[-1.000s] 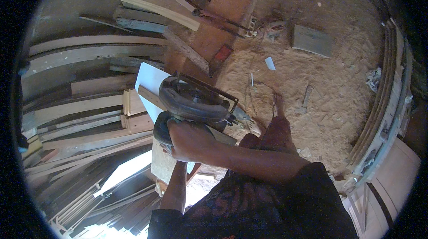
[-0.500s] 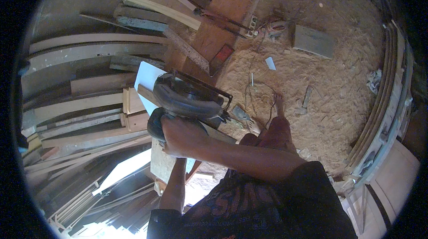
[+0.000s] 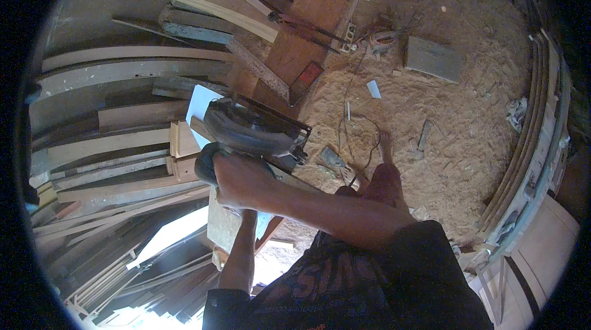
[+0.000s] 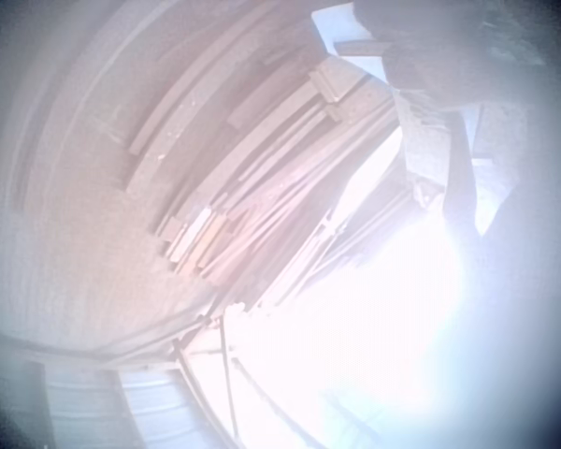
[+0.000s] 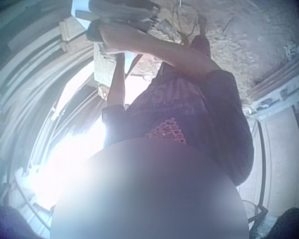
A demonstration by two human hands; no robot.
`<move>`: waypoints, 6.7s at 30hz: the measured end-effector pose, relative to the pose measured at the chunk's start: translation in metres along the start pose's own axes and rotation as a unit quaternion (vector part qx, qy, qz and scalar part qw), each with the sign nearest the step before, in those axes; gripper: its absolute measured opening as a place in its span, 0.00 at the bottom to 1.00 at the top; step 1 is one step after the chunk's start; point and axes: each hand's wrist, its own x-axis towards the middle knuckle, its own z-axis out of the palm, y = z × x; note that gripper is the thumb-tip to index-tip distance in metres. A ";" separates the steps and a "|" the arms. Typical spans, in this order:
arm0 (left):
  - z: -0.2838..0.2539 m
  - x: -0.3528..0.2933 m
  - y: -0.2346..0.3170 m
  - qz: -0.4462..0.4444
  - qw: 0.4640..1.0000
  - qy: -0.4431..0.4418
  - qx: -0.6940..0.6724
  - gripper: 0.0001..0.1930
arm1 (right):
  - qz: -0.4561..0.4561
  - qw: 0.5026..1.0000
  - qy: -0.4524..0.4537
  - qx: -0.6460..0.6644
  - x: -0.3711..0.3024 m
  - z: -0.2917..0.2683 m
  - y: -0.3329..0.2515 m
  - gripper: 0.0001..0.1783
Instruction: The person assembles a wooden structure by placing a white board on a wooden frame, aligning a wooden strip, and securing it with a nail gun. They also use a circular saw to cut a piece of wood and measure it with a ruler.
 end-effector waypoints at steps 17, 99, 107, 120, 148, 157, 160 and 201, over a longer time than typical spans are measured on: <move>-0.001 0.001 0.020 -0.007 0.998 0.058 0.008 0.38 | -0.023 0.996 0.061 -0.057 -0.022 -0.006 -0.017 0.20; -0.054 -0.047 0.011 -0.177 0.973 0.043 0.140 0.28 | 0.392 0.869 0.192 -0.236 -0.131 -0.467 0.718 0.44; -0.020 -0.052 0.061 -0.163 0.980 0.041 0.102 0.29 | 0.271 0.861 0.324 -0.283 -0.149 -0.454 0.746 0.37; -0.037 -0.073 0.154 -0.255 0.966 0.048 0.000 0.32 | 0.143 0.955 -0.247 0.083 -0.100 -0.176 0.321 0.21; -0.126 -0.239 0.026 -0.209 0.659 0.117 -0.713 0.14 | -0.101 0.934 -0.336 -0.070 -0.137 0.126 0.099 0.19; -0.119 -0.199 -0.135 -0.193 0.784 0.187 -0.559 0.17 | -0.007 0.955 0.145 -0.259 -0.066 -0.001 0.172 0.37; -0.097 -0.173 -0.176 -0.176 0.767 0.179 -0.590 0.18 | 0.073 0.971 0.178 -0.145 -0.038 -0.006 0.206 0.40; -0.085 -0.214 0.119 -0.411 0.525 0.398 -0.630 0.29 | -0.190 0.823 -0.256 -0.470 0.088 -0.156 0.143 0.41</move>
